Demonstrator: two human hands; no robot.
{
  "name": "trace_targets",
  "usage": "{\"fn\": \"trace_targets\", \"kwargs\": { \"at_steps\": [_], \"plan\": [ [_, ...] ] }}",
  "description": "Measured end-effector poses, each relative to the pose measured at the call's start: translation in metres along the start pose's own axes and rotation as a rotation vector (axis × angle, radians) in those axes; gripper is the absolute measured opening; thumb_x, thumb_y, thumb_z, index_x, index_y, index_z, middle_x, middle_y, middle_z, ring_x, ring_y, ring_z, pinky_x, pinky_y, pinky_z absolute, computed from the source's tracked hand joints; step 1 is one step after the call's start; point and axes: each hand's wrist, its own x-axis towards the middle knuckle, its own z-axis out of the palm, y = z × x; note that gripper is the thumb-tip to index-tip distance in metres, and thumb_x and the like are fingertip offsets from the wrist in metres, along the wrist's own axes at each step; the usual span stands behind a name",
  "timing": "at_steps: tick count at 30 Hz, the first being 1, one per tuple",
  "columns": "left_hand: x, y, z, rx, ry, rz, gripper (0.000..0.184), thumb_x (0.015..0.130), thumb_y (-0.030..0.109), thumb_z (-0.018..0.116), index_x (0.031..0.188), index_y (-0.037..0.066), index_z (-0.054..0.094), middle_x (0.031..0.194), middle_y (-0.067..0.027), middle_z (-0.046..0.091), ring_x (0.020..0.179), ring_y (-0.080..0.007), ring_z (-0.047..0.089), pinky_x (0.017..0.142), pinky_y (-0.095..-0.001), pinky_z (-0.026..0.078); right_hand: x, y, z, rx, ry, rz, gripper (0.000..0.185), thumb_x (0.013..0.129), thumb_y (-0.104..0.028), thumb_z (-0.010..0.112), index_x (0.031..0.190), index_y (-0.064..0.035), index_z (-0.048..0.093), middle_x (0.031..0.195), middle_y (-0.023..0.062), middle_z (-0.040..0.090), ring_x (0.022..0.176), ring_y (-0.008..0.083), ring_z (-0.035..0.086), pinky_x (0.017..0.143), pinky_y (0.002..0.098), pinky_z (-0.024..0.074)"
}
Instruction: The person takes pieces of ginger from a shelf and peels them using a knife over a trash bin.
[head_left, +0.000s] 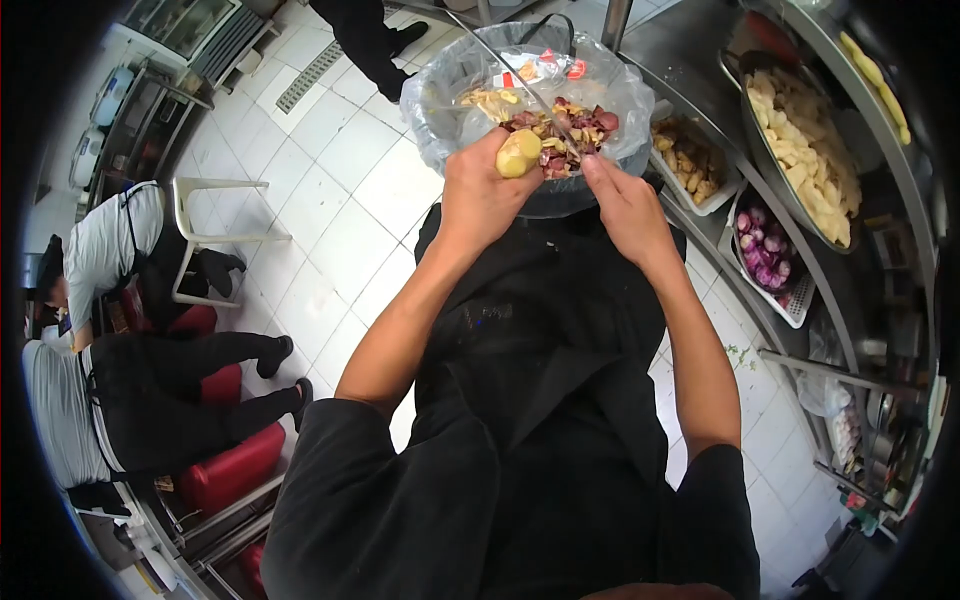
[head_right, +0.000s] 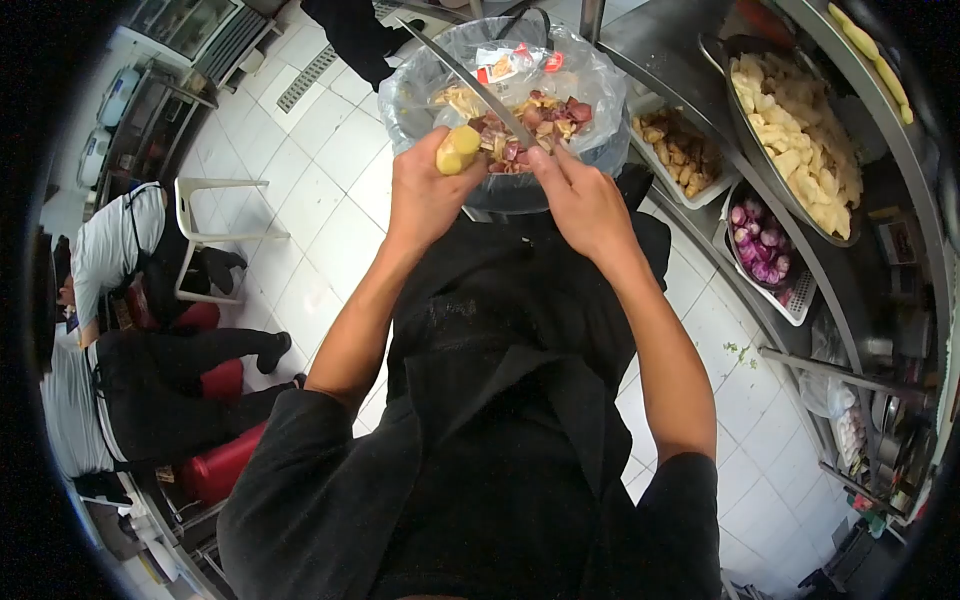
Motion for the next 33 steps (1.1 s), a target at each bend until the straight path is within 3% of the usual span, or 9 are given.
{"fn": "trace_targets", "kwargs": {
  "at_steps": [5, 8, 10, 15, 21, 24, 27, 30, 33],
  "plan": [
    [0.002, -0.008, 0.003, -0.545, -0.216, -0.372, 0.024, 0.083, 0.012, 0.063, 0.104, 0.002, 0.058, 0.089, -0.0061, 0.062, 0.070, -0.0154, 0.056, 0.063, -0.0285, 0.045, -0.006, -0.009, 0.012, 0.040, 0.150, -0.211, 0.051, 0.099, -0.043, 0.049, 0.131, -0.0039, 0.056, 0.081, 0.0241, 0.067, 0.084, 0.0245, 0.071, 0.075, 0.0336, 0.0488],
    [0.000, -0.001, -0.004, -1.111, -0.369, -0.607, 0.026, 0.091, 0.018, 0.048, 0.113, 0.004, 0.054, 0.089, -0.0025, 0.056, 0.066, -0.0122, 0.047, 0.057, -0.0285, 0.040, -0.017, -0.020, 0.009, -0.010, 0.108, -0.238, 0.059, 0.096, -0.044, 0.053, 0.141, -0.0072, 0.046, 0.084, 0.0234, 0.068, 0.079, 0.0416, 0.067, 0.070, 0.0431, 0.0510],
    [-0.002, 0.002, -0.004, -1.324, -0.393, -0.659, 0.030, 0.096, 0.023, 0.037, 0.115, 0.007, 0.053, 0.088, -0.0014, 0.054, 0.066, -0.0105, 0.043, 0.057, -0.0274, 0.037, -0.022, -0.021, 0.010, -0.074, 0.112, -0.308, 0.060, 0.094, -0.043, 0.057, 0.141, -0.0074, 0.047, 0.081, 0.0205, 0.069, 0.073, 0.0390, 0.068, 0.064, 0.0431, 0.0510],
    [-0.009, 0.014, 0.004, -1.409, -0.289, -0.569, 0.046, 0.103, 0.040, 0.034, 0.132, 0.008, 0.051, 0.120, -0.0037, 0.060, 0.102, -0.0153, 0.060, 0.088, -0.0330, 0.049, -0.029, -0.023, 0.019, -0.167, 0.190, -0.503, 0.062, 0.090, -0.044, 0.063, 0.140, -0.0096, 0.049, 0.074, 0.0156, 0.068, 0.066, 0.0343, 0.068, 0.059, 0.0424, 0.0515],
    [-0.014, 0.014, 0.008, -1.464, -0.240, -0.553, 0.042, 0.103, 0.034, 0.038, 0.132, 0.008, 0.052, 0.120, -0.0028, 0.060, 0.099, -0.0144, 0.059, 0.088, -0.0319, 0.050, -0.031, -0.021, 0.018, -0.234, 0.187, -0.495, 0.058, 0.090, -0.041, 0.065, 0.139, -0.0132, 0.052, 0.084, 0.0171, 0.069, 0.071, 0.0341, 0.068, 0.061, 0.0385, 0.0512],
    [-0.015, 0.014, 0.009, -1.443, -0.247, -0.536, 0.041, 0.103, 0.033, 0.038, 0.131, 0.008, 0.052, 0.118, -0.0024, 0.061, 0.097, -0.0137, 0.060, 0.085, -0.0310, 0.050, -0.028, -0.015, 0.022, -0.262, 0.259, -0.561, 0.062, 0.088, -0.047, 0.065, 0.137, -0.0105, 0.053, 0.067, 0.0147, 0.065, 0.059, 0.0321, 0.066, 0.056, 0.0412, 0.0508],
    [-0.016, 0.015, 0.009, -1.342, -0.250, -0.541, 0.053, 0.104, 0.040, 0.031, 0.138, 0.002, 0.043, 0.135, -0.0106, 0.053, 0.117, -0.0221, 0.055, 0.100, -0.0363, 0.047, -0.027, -0.014, 0.024, -0.267, 0.287, -0.573, 0.062, 0.087, -0.048, 0.066, 0.136, -0.0105, 0.055, 0.064, 0.0139, 0.064, 0.057, 0.0312, 0.065, 0.054, 0.0407, 0.0502],
    [-0.018, 0.012, 0.012, -1.328, -0.230, -0.537, 0.053, 0.104, 0.040, 0.032, 0.138, 0.002, 0.042, 0.134, -0.0109, 0.054, 0.115, -0.0225, 0.057, 0.097, -0.0364, 0.048, -0.027, -0.016, 0.023, -0.317, 0.313, -0.578, 0.062, 0.086, -0.049, 0.066, 0.134, -0.0105, 0.057, 0.064, 0.0131, 0.063, 0.057, 0.0303, 0.065, 0.053, 0.0396, 0.0496],
    [-0.018, 0.013, 0.012, -1.344, -0.235, -0.544, 0.053, 0.104, 0.040, 0.031, 0.139, 0.002, 0.041, 0.133, -0.0116, 0.054, 0.116, -0.0235, 0.056, 0.099, -0.0381, 0.047, -0.030, -0.021, 0.017, -0.320, 0.227, -0.515, 0.059, 0.086, -0.040, 0.070, 0.136, -0.0123, 0.056, 0.078, 0.0152, 0.068, 0.065, 0.0316, 0.067, 0.057, 0.0382, 0.0496]
  ]
}}
